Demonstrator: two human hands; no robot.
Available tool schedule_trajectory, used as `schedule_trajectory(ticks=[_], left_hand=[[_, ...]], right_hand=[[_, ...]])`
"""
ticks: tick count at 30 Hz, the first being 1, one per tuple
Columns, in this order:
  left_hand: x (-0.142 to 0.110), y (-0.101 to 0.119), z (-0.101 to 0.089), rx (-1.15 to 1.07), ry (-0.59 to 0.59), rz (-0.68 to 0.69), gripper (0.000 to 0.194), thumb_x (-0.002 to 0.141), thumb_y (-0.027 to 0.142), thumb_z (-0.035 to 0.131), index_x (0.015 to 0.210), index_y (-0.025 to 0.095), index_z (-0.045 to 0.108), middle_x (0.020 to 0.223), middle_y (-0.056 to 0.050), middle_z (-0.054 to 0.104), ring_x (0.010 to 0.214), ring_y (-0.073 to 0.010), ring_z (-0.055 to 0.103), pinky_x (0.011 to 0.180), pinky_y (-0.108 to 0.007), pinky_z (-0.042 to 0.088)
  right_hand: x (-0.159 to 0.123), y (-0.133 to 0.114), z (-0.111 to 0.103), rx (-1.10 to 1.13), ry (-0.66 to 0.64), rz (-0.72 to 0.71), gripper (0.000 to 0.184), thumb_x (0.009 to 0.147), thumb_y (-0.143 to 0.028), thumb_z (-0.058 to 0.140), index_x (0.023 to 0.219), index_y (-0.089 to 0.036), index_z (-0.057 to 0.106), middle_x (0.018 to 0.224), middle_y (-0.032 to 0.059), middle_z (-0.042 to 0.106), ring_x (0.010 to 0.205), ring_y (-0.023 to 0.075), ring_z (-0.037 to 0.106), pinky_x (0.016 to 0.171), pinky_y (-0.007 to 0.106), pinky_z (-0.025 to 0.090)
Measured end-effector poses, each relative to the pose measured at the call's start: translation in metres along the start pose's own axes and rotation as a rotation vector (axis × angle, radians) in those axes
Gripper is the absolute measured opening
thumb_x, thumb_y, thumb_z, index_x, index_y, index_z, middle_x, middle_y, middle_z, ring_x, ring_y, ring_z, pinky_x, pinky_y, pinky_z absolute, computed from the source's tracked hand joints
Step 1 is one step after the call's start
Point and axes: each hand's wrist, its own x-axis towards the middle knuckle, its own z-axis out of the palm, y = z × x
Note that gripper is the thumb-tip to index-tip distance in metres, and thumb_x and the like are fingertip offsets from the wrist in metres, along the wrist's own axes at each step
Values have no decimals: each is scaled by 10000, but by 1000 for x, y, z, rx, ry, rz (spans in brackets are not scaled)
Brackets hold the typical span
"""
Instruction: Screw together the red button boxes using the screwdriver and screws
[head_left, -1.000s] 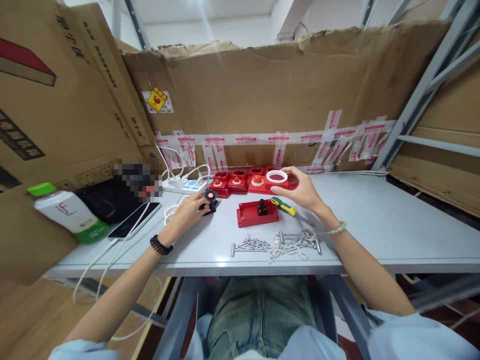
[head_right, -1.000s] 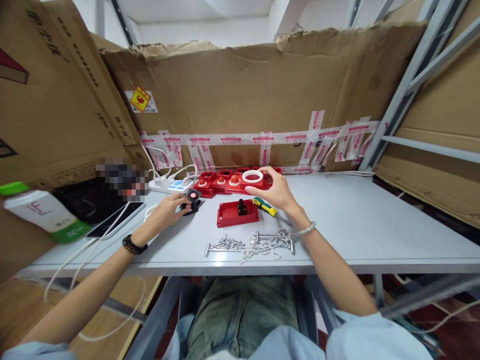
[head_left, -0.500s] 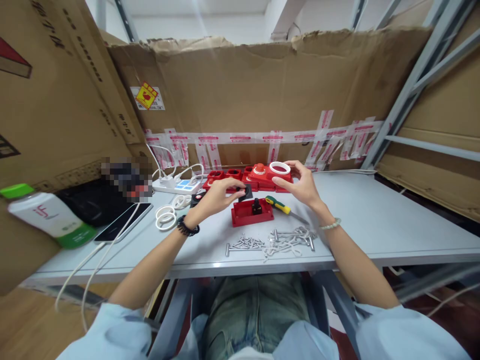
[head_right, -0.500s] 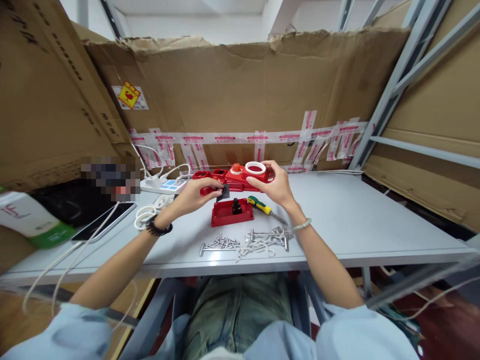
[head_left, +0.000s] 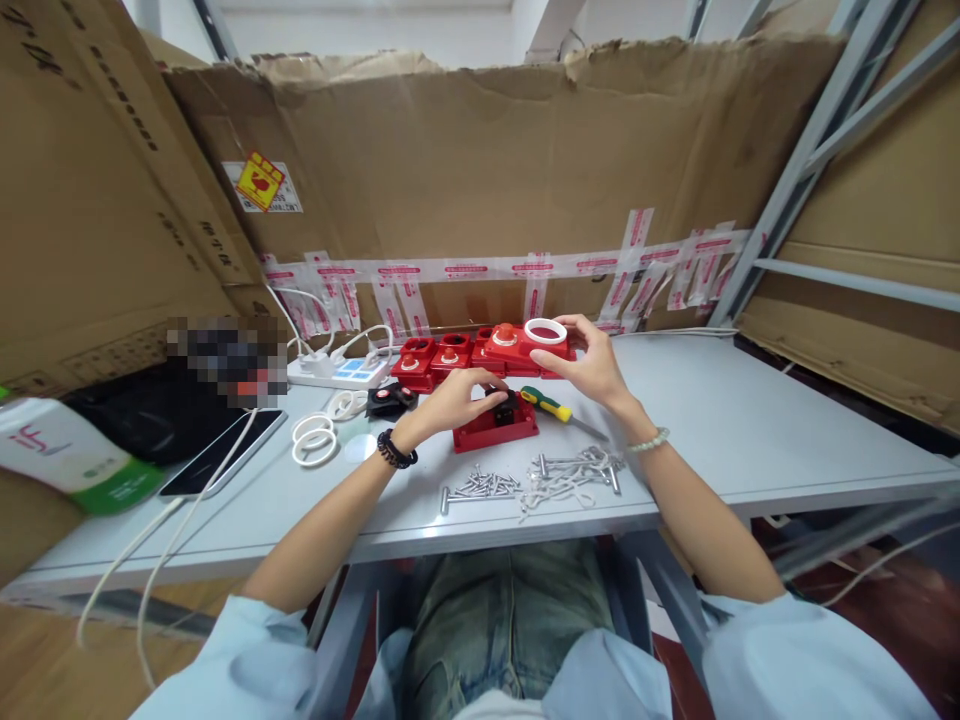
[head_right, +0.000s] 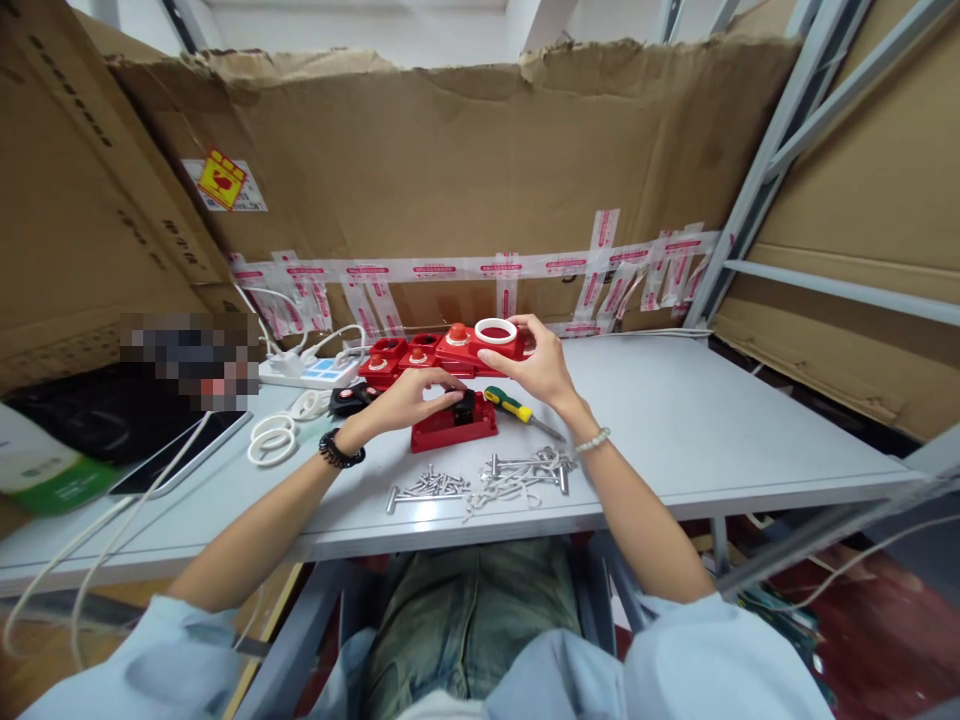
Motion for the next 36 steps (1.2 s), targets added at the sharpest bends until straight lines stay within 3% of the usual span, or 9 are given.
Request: schedule_trajectory(ticks=[12,17,19,22,29,31,36], left_hand=[[-3,2,1,-9,17,-9,191,909,335,597,952,173,690,962,-73,731,865,-189,663,837,-338,529],[-8,8,0,-3,18,-33,344,928,406,563,1184,180,599,1209,-119,672,1121,-246,627,979,-413,486],[-12,11,-2,44,-17,-79,492,894,481,595,1293,202,523,1336,-131,605,1239,-294,561,1040,-475,436],[-19,10,-4,86,-134,-132,722,794,565,679,1382,228,428,1405,-144,551,1240,-349,558,1030,-523,429],[-26,0,-13,-45,-290,-110,799,745,482,740,1406,239,362,1455,-150,490,1235,-317,575,998,-457,486],[-28,3,-15,-64,-276,-130,793,743,502,743,1395,227,384,1451,-150,496,1264,-312,553,1031,-458,466],[-29,10,-11,-90,-92,-116,607,815,511,688,1312,216,502,1364,-117,582,1250,-276,560,1061,-440,435]], right_hand=[[0,2,2,-59,24,-27,557,620,-542,819,1010,-202,610,999,74,690,909,234,643,809,397,526],[-1,4,1,-58,18,-26,570,625,-540,818,1030,-199,607,1014,80,690,915,236,649,811,399,529],[0,5,1,-59,19,-25,570,625,-540,818,1030,-198,608,1015,80,692,918,237,651,814,400,531],[0,5,1,-60,16,-17,575,620,-538,822,1030,-196,609,1024,83,692,929,240,652,822,403,533],[-1,3,2,-50,6,-5,566,631,-532,818,1037,-194,613,1017,88,695,926,244,654,834,417,536],[-1,3,2,-56,2,-7,565,634,-535,816,1041,-198,615,1019,85,696,931,244,654,842,421,533],[-1,4,2,-67,4,-16,563,634,-548,810,1038,-206,616,1018,79,698,922,242,656,826,417,533]])
